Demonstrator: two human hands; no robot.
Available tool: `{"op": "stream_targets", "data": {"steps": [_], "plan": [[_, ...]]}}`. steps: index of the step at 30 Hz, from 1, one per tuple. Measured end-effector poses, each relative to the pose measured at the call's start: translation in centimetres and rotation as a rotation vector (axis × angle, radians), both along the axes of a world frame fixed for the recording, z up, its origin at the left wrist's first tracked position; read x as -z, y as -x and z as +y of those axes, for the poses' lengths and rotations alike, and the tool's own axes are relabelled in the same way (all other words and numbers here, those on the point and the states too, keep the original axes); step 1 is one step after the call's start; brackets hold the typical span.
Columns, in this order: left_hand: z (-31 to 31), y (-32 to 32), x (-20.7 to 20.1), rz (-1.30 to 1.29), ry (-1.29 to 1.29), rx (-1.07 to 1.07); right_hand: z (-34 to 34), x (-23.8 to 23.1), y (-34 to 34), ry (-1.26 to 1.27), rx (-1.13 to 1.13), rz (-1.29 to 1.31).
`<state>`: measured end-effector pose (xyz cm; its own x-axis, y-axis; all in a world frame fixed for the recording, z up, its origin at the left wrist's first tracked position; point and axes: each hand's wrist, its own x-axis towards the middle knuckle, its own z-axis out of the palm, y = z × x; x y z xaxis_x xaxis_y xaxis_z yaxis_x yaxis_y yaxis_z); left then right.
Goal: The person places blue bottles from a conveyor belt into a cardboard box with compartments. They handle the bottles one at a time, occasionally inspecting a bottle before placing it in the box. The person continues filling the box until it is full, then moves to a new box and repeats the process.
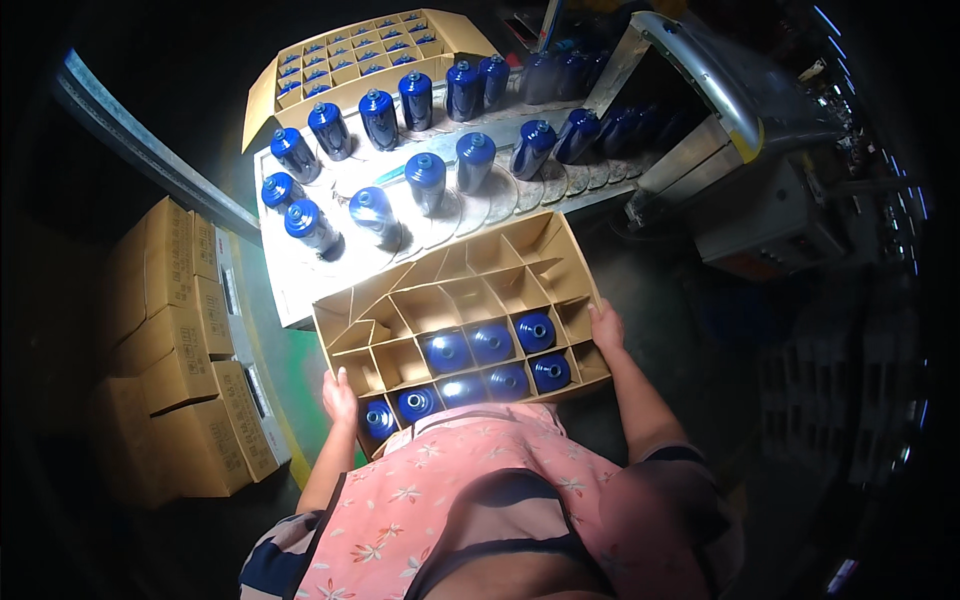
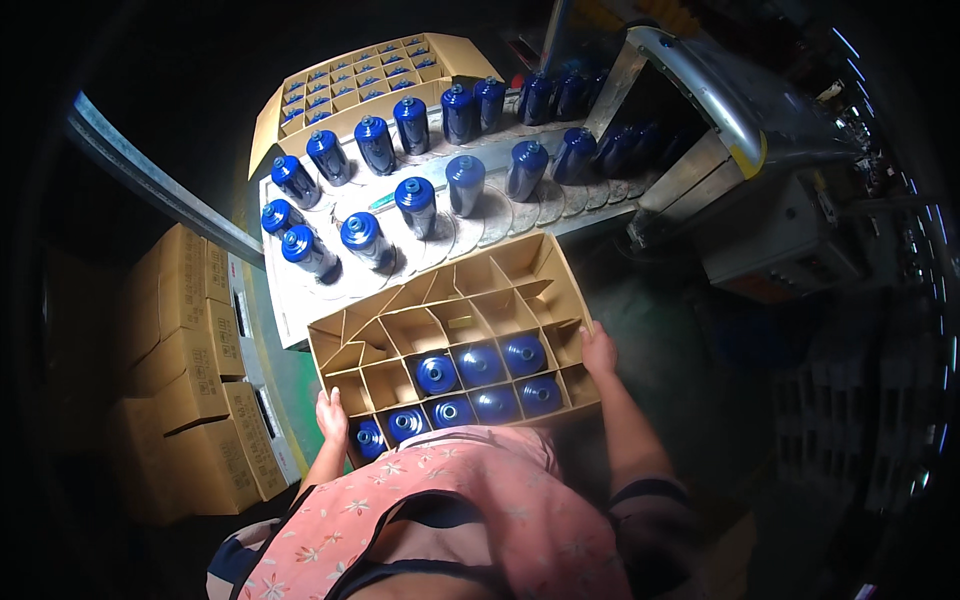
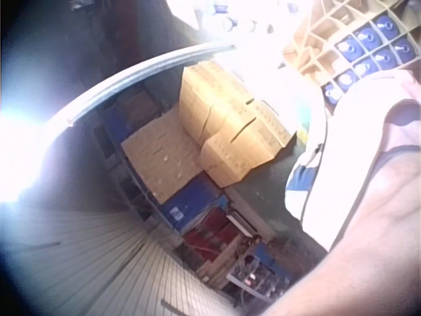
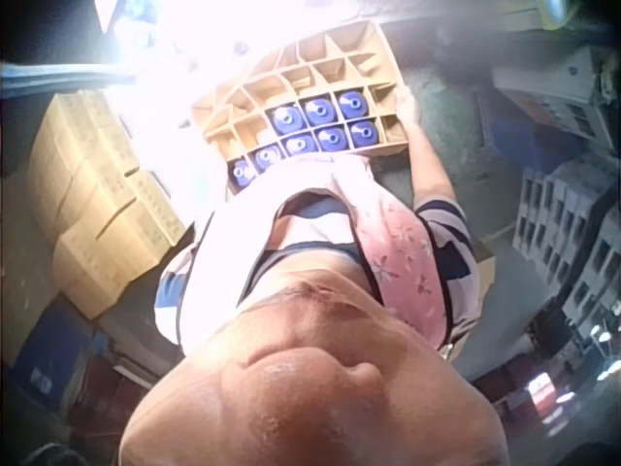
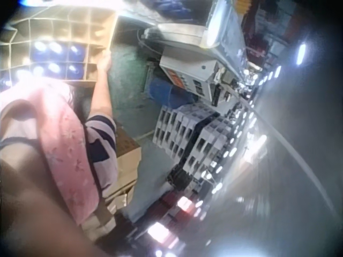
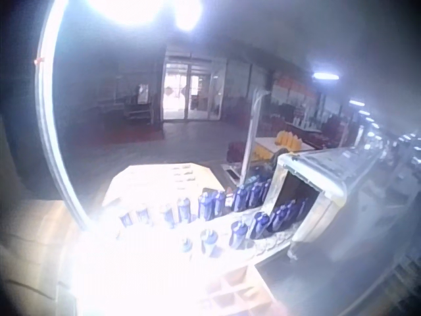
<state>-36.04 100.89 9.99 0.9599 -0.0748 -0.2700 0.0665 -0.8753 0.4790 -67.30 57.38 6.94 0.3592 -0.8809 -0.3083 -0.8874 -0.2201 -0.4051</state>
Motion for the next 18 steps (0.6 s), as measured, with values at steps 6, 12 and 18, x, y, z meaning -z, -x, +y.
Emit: {"op": "stream_targets", "data": {"steps": [6,12,18], "plan": [[0.6,0.3,0.2,0.028,0.027,0.037,0.6,-0.1,0.7,-0.023,0.079,0.023],[0.8,0.4,0.7,-0.075,0.058,0.025,0.2,0.3,0.4,-0.027,0.069,0.056],[1.8,0.1,1.3,0.062,0.072,0.051,0.5,-0.8,0.4,-0.019,0.053,0.014]]}}
